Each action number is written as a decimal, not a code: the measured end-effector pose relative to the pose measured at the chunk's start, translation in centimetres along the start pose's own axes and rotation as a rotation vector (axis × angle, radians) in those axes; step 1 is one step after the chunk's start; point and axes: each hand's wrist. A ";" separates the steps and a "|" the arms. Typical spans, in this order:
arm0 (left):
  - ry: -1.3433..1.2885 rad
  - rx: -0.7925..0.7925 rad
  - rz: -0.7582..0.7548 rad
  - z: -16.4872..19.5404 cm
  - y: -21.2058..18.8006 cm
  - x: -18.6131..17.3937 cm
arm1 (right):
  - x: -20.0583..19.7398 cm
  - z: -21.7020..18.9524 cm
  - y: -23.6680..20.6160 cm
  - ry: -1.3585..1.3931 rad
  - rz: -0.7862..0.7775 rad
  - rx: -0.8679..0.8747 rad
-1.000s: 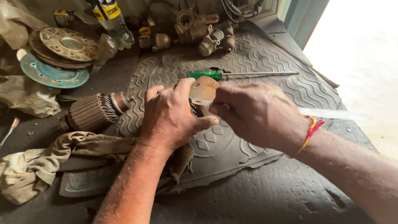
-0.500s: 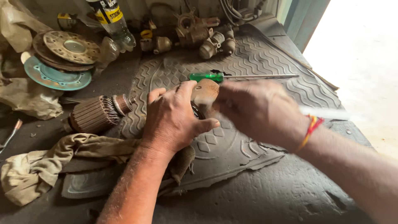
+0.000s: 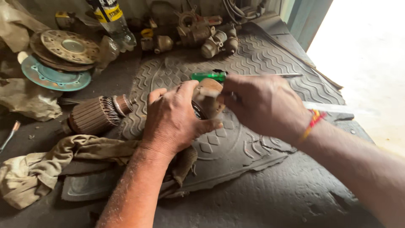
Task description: The person holds a cylindrical metal component and uses a green-handled screwdriver to scrape and clean its surface. They rotate the part to access different areas and continue scraping throughout the clip.
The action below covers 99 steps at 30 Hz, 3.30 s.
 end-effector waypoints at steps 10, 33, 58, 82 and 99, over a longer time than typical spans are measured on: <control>-0.180 -0.359 -0.158 0.6 0.9 -1.0 | 0.4 0.0 0.0 -0.061 -0.068 0.048; 0.002 -0.174 -0.120 0.1 0.1 0.0 | 1.0 1.7 -0.5 -0.086 -0.051 0.068; -0.013 -0.072 -0.047 -0.6 -0.1 0.6 | 0.1 0.8 -0.3 -0.016 0.055 -0.004; -0.013 -0.120 -0.070 -0.8 0.3 0.6 | 0.6 1.5 -0.6 -0.097 0.023 -0.047; -0.117 -0.356 -0.184 0.6 0.7 -0.9 | 0.8 1.1 -0.4 0.086 0.233 -0.161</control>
Point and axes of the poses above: each hand's wrist, its own y-axis towards the middle knuckle, its own x-axis out of the palm, z = x × y, and after that the axes turned 1 degree about -y, right-handed
